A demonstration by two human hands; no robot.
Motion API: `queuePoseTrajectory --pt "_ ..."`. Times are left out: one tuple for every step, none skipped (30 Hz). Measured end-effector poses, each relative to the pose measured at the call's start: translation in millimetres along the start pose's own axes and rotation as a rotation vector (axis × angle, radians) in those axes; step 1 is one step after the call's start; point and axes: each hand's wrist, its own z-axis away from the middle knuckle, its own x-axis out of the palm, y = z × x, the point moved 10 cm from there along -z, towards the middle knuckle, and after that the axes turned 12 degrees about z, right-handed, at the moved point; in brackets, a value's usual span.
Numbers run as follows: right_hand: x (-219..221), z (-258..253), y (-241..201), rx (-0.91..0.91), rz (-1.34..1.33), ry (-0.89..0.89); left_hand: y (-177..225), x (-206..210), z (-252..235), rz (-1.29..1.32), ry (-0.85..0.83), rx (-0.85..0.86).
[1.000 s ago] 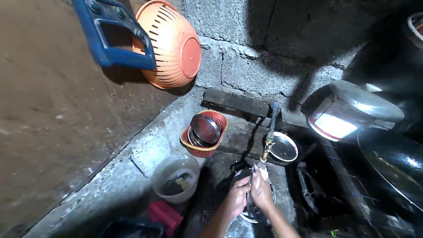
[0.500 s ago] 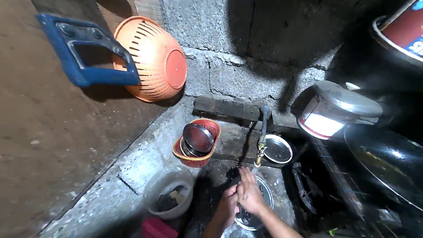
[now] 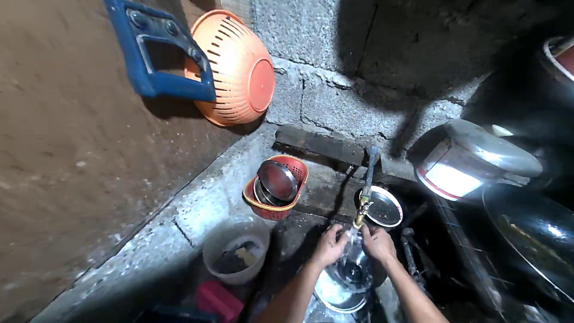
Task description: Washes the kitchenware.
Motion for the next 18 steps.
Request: queuePoseTrajectory --pt "-3.9 -0.8 5.1 0.007 0.010 0.015 -0.3 7.9 -2.7 -0.017 -0.043 0.000" --pt "-6.7 -2.6 9.7 -0.001 0.011 0.025 -1.3 14.7 -4.5 -0.028 -0.093 -0.013" --pt "-7.8 -4.3 13.4 -0.018 0.011 0.023 -2.4 19.5 -5.2 -0.029 -0.146 -0.027" --pt "-8.2 -5.0 14.6 -0.044 0.011 0.018 -3.2 21.4 -5.1 -0.011 -0.194 -0.036" --pt "-8.2 -4.0 12.9 -0.082 -0.003 0.012 -1.8 20.9 -2.9 0.033 -0.241 -0.042" --pt "-8.2 -1.8 8.5 -0.133 -0.032 0.014 0.9 19.5 0.7 0.086 -0.286 -0.046" --pt "-7.1 0.5 2.0 -0.195 -0.087 0.024 5.1 19.2 7.2 0.150 -0.343 -0.055" --pt "-5.4 2.1 -4.7 -0.246 -0.153 0.039 9.9 20.1 16.3 0.224 -0.398 -0.060" --pt "-3.9 1.8 -11.3 -0.278 -0.227 0.068 16.0 20.2 25.6 0.311 -0.439 -0.058" --pt "-2.9 1.1 -16.6 -0.280 -0.284 0.109 21.7 18.4 34.1 0.394 -0.454 -0.056" --pt "-0.4 1.1 -19.2 -0.246 -0.314 0.138 24.6 15.2 41.9 0.458 -0.439 -0.058" --pt "4.7 1.8 -21.5 -0.195 -0.328 0.123 24.9 10.4 47.4 0.499 -0.389 -0.055" --pt "13.5 2.0 -24.9 -0.158 -0.334 0.106 24.2 4.1 51.2 0.532 -0.309 -0.045" --pt "23.7 4.3 -30.4 -0.143 -0.337 0.102 24.0 -3.8 54.3 0.568 -0.206 -0.029" --pt "34.6 9.5 -38.5 -0.150 -0.332 0.091 25.0 -12.9 57.3 0.612 -0.084 -0.006" --pt "46.0 15.8 -46.6 -0.169 -0.325 0.067 26.0 -20.9 62.1 0.657 0.033 0.016" --pt "54.1 22.3 -53.6 -0.193 -0.320 0.035 25.4 -26.4 68.2 0.688 0.139 0.029" --pt "57.7 27.1 -58.2 -0.200 -0.321 0.013 24.2 -29.3 75.0 0.716 0.231 0.030"
